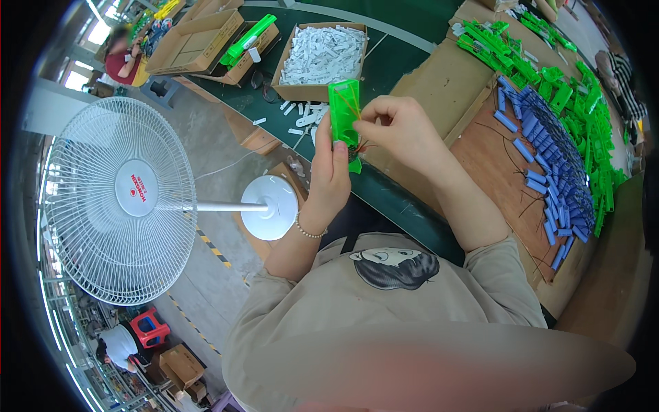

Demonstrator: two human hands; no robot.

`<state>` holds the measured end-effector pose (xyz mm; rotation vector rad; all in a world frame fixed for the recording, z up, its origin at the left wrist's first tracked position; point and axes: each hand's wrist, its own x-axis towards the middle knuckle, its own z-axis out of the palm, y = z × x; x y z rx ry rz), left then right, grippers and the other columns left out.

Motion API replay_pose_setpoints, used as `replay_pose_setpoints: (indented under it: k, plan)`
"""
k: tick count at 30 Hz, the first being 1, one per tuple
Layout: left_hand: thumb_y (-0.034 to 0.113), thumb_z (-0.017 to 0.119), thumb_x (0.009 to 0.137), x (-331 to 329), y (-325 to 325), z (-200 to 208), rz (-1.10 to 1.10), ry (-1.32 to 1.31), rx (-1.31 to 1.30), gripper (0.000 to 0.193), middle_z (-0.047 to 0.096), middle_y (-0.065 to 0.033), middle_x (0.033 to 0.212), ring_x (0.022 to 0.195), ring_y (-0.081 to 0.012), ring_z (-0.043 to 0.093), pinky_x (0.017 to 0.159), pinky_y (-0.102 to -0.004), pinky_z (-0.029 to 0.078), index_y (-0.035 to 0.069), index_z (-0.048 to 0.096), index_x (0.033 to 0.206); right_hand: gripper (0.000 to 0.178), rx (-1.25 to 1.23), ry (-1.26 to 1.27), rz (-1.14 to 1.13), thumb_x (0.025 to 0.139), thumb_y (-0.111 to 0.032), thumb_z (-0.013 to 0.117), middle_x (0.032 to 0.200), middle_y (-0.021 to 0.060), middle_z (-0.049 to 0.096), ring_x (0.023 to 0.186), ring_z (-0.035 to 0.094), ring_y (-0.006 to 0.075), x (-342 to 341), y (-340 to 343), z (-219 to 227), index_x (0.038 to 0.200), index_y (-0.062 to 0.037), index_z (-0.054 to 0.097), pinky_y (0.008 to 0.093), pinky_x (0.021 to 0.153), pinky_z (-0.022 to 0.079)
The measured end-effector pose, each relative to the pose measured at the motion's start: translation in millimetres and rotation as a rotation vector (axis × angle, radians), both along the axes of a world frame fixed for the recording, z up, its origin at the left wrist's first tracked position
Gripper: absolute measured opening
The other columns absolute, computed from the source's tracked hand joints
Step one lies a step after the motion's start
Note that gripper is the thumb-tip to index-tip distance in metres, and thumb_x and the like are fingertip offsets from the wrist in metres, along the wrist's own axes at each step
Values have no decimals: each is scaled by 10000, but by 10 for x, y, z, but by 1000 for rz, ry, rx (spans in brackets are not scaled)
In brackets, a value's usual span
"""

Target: Manually assemble battery packs into plastic housings on a factory line.

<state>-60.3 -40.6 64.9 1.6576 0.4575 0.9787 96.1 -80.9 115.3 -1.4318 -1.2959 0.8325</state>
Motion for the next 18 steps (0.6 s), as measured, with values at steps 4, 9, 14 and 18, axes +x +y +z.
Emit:
replay_pose_setpoints:
  k: [4, 9, 14, 18]
  plan:
    - [135, 300, 991, -2, 72, -114, 116, 56, 46, 459, 430, -128, 1293, 1129, -180, 468, 963, -301, 375, -5, 202, 1417, 162, -28, -163, -2, 735, -146, 646, 701, 144, 620, 641, 616, 257, -212, -138, -50, 742, 15, 641, 355, 593, 482]
    - [71, 382, 950, 80, 106, -204, 13, 60, -3, 460, 446, -111, 1264, 1108, -158, 462, 957, -285, 368, -12, 253, 1384, 204, 133, -387, -244, 752, -192, 639, 684, 137, 597, 711, 581, 336, -356, -241, -372, 644, -24, 595, 429, 670, 445]
    - [29, 398, 916, 159, 20, -358, -45, 43, -114, 454, 495, -112, 1145, 951, -161, 536, 850, -305, 458, 6, 286, 1355, 182, 44, -415, -174, 785, -210, 624, 767, 128, 627, 757, 601, 316, -185, -494, -417, 772, -29, 640, 410, 688, 463]
    - [21, 368, 909, 140, 38, -393, -135, -67, -444, 428, 529, -130, 985, 654, -182, 563, 555, -316, 528, 59, 310, 1332, 198, -88, -613, -449, 799, -182, 624, 858, 151, 649, 843, 626, 298, 537, -718, -350, 894, -14, 667, 377, 754, 493]
